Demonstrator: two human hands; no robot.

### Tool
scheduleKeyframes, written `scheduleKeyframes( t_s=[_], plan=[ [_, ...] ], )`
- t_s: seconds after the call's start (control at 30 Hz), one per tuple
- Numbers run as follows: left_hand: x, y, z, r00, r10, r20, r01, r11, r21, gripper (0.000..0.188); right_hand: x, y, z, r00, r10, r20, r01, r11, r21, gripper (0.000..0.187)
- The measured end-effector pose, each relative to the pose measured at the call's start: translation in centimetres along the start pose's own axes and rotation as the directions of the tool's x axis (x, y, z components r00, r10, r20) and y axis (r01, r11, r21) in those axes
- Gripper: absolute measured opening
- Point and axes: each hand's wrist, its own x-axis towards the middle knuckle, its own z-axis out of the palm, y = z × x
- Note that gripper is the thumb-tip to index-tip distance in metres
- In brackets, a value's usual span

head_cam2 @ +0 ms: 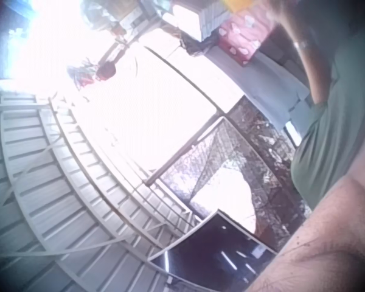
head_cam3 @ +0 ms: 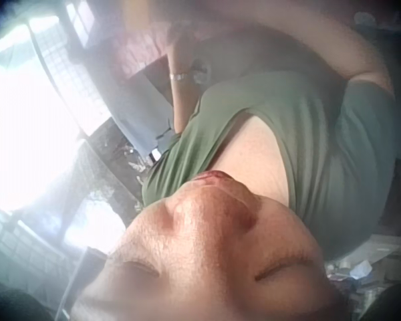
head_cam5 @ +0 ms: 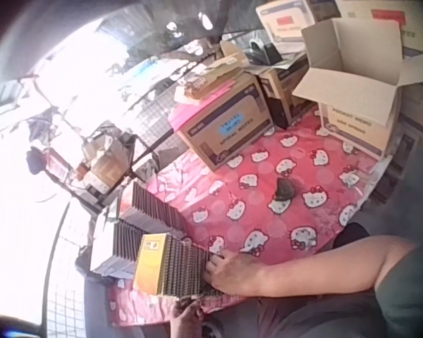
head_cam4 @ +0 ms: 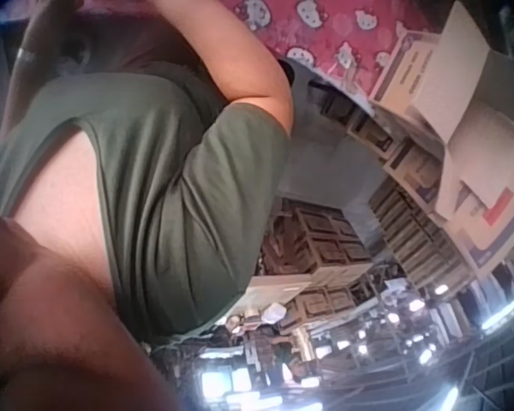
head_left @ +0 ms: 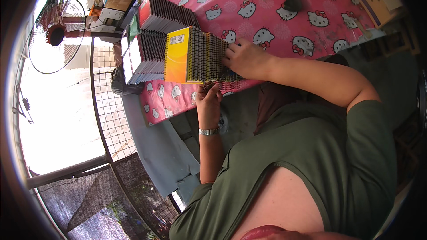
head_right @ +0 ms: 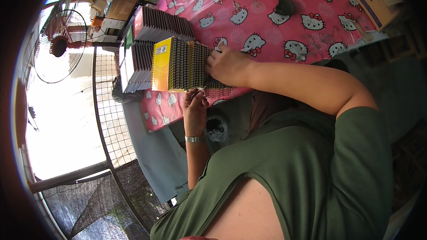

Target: The person uses a cutting tool to trim the spiral binding on small notebooks, stacks the notebooks, and places them into a cardboard box.

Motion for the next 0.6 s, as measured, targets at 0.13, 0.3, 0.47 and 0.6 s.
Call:
scheduleKeyframes(
  t_s=[0.13, 0.3, 0.47, 0.6],
  plan=[
    [0.2, -0.4, -0.2, 0.997, 0.070, 0.035, -0.075, 0.975, 0.211, 0.019, 1.4, -0.6, -0.7, 0.906, 0.058, 0.419, -0.119, 0.986, 0.121, 0.016],
    [-0.1, -0.4, -0.4, 0.996, 0.064, -0.060, -0.057, 0.993, 0.107, 0.018, -0.2, 0.1, 0.6, 0.947, 0.136, 0.291, -0.209, 0.949, 0.235, 0.020],
    [0.5, -1.0, -0.2, 0.982, -0.097, -0.160, 0.052, 0.964, -0.262, 0.018, -0.9, 0.5, 1.4, 0.998, 0.017, -0.057, -0.017, 1.000, 0.007, 0.017],
    [0.7, -1.6, -0.1, 0.999, 0.040, -0.006, -0.040, 0.997, 0.072, 0.016, 0.9, -0.7, 0.8, 0.961, 0.064, 0.268, -0.109, 0.982, 0.157, 0.015]
  ],
)
